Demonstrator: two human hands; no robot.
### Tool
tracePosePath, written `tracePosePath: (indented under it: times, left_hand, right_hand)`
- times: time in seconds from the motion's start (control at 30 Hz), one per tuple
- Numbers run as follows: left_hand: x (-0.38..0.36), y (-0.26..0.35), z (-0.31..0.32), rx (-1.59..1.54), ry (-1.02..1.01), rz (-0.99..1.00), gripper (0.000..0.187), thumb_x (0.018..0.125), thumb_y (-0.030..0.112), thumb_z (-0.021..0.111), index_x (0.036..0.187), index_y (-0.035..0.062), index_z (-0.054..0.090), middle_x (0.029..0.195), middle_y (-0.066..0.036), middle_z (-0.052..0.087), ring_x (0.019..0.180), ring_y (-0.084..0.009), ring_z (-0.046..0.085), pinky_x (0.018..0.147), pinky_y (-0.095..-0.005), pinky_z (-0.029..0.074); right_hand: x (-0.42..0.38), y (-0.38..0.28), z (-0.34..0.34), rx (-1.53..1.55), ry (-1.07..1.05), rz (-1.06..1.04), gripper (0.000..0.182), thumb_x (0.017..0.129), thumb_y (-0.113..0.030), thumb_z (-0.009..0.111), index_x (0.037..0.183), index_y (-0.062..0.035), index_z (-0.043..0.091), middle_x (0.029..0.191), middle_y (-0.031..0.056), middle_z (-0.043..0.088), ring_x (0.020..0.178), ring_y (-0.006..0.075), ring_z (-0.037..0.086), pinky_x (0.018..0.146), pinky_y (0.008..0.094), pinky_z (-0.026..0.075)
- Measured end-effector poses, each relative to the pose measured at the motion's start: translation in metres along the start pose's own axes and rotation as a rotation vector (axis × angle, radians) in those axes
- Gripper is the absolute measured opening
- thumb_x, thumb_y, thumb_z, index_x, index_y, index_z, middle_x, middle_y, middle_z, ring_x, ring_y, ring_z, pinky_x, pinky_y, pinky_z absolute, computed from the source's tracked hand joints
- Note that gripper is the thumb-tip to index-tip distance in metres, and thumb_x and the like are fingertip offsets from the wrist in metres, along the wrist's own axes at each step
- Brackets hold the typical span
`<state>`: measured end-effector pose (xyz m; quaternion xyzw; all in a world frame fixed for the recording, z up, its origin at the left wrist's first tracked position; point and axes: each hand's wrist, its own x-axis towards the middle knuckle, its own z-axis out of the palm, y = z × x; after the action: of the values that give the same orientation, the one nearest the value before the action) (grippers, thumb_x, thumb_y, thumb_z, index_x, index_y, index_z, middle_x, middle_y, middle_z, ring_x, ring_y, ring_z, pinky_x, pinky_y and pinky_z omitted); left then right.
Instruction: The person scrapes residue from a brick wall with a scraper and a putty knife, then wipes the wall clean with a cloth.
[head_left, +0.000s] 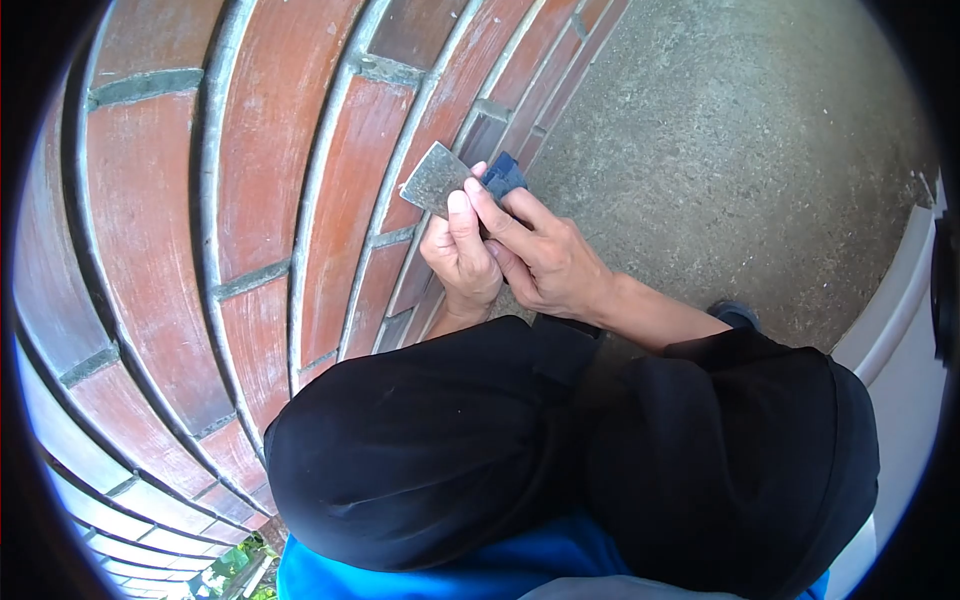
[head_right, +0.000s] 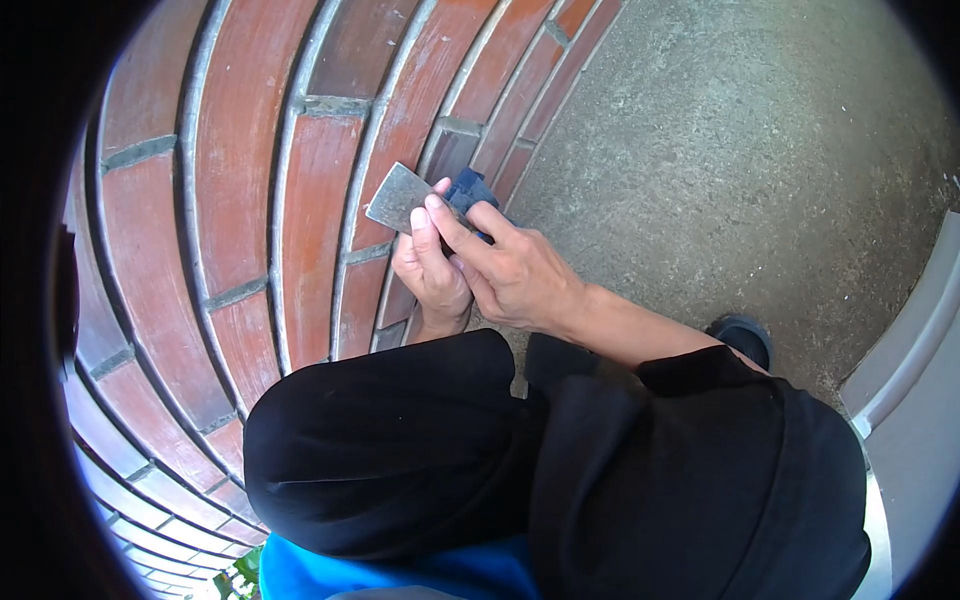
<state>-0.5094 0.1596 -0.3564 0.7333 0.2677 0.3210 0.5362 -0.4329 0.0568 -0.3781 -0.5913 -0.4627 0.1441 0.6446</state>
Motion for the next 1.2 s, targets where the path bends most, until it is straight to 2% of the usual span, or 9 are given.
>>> tracePosePath:
  times: [0.07,0.27,0.5,0.6,0.7,0.8,0.9,1.1,1.2]
  left_hand:
    - [-0.001,-0.004,-0.005,-0.025,-0.025,0.004,0.037,0.107,0.017,0.043,0.113,-0.0108,0.066,0.104,-0.013,0.071,0.091,-0.0126,0.062,0.080,-0.0269,0.050]
    - [0.004,0.001,0.004,0.054,0.036,0.091,0.037,0.107,0.016,0.043,0.109,-0.0123,0.066,0.107,-0.018,0.072,0.087,-0.0128,0.064,0.076,-0.0290,0.052]
    - [0.002,0.000,0.003,0.096,0.071,0.060,0.039,0.108,0.020,0.042,0.111,-0.0104,0.066,0.103,-0.014,0.072,0.084,-0.0121,0.063,0.074,-0.0273,0.051]
    - [0.003,0.009,0.006,0.030,0.050,0.040,0.040,0.108,0.021,0.041,0.113,-0.0096,0.066,0.104,-0.013,0.071,0.086,-0.0126,0.063,0.076,-0.0278,0.052]
    - [-0.004,-0.006,0.000,0.109,0.047,0.073,0.039,0.108,0.020,0.041,0.112,-0.0102,0.065,0.102,-0.013,0.072,0.087,-0.0143,0.064,0.076,-0.0284,0.052]
    - [-0.003,-0.009,-0.003,0.134,0.042,0.055,0.038,0.108,0.019,0.042,0.112,-0.0106,0.065,0.104,-0.016,0.072,0.087,-0.0152,0.065,0.076,-0.0295,0.052]
    - [0.000,0.004,0.003,0.109,0.061,0.055,0.038,0.107,0.019,0.042,0.109,-0.0107,0.066,0.106,-0.017,0.072,0.086,-0.0146,0.065,0.076,-0.0299,0.052]
    - [0.000,-0.004,0.000,0.107,0.068,0.062,0.035,0.107,0.016,0.044,0.101,-0.0106,0.067,0.098,-0.016,0.073,0.083,-0.0134,0.064,0.074,-0.0285,0.052]
    - [0.003,0.009,0.007,0.021,0.122,0.042,0.033,0.106,0.014,0.046,0.098,-0.0108,0.067,0.095,-0.016,0.073,0.081,-0.0129,0.064,0.074,-0.0277,0.052]
  right_hand:
    - [-0.004,0.000,0.002,0.012,0.001,0.016,0.059,0.088,-0.004,0.060,0.145,-0.0069,0.045,0.098,0.0140,0.050,0.069,0.0339,0.064,0.060,0.0414,0.056]
    - [0.001,0.004,0.003,-0.013,0.040,-0.024,0.060,0.087,-0.005,0.060,0.145,-0.0069,0.046,0.097,0.0135,0.050,0.068,0.0339,0.064,0.060,0.0410,0.056]
    - [0.004,0.004,0.004,-0.060,0.053,-0.035,0.060,0.085,-0.006,0.060,0.144,-0.0073,0.047,0.094,0.0118,0.050,0.068,0.0325,0.063,0.059,0.0401,0.056]
    - [0.007,0.004,0.003,0.007,0.085,-0.056,0.057,0.086,0.000,0.062,0.142,-0.0042,0.051,0.094,0.0113,0.050,0.070,0.0278,0.060,0.060,0.0368,0.052]
    - [-0.001,0.007,0.005,-0.026,0.055,-0.043,0.061,0.085,-0.004,0.060,0.144,-0.0076,0.048,0.094,0.0118,0.051,0.068,0.0315,0.063,0.059,0.0394,0.056]
    - [0.001,0.007,0.006,-0.042,0.048,-0.039,0.061,0.085,-0.004,0.060,0.144,-0.0071,0.048,0.095,0.0119,0.051,0.068,0.0315,0.063,0.059,0.0393,0.056]
    - [0.004,0.008,0.004,-0.005,0.045,-0.056,0.061,0.085,-0.004,0.061,0.144,-0.0065,0.048,0.095,0.0121,0.051,0.068,0.0314,0.063,0.058,0.0391,0.056]
    - [0.003,0.004,0.005,-0.006,0.055,-0.023,0.058,0.086,0.001,0.062,0.143,-0.0028,0.050,0.092,0.0124,0.051,0.069,0.0280,0.060,0.060,0.0368,0.051]
    - [0.010,0.003,0.001,-0.027,0.048,-0.068,0.064,0.085,-0.005,0.063,0.146,-0.0075,0.046,0.094,0.0129,0.051,0.070,0.0326,0.064,0.062,0.0400,0.056]
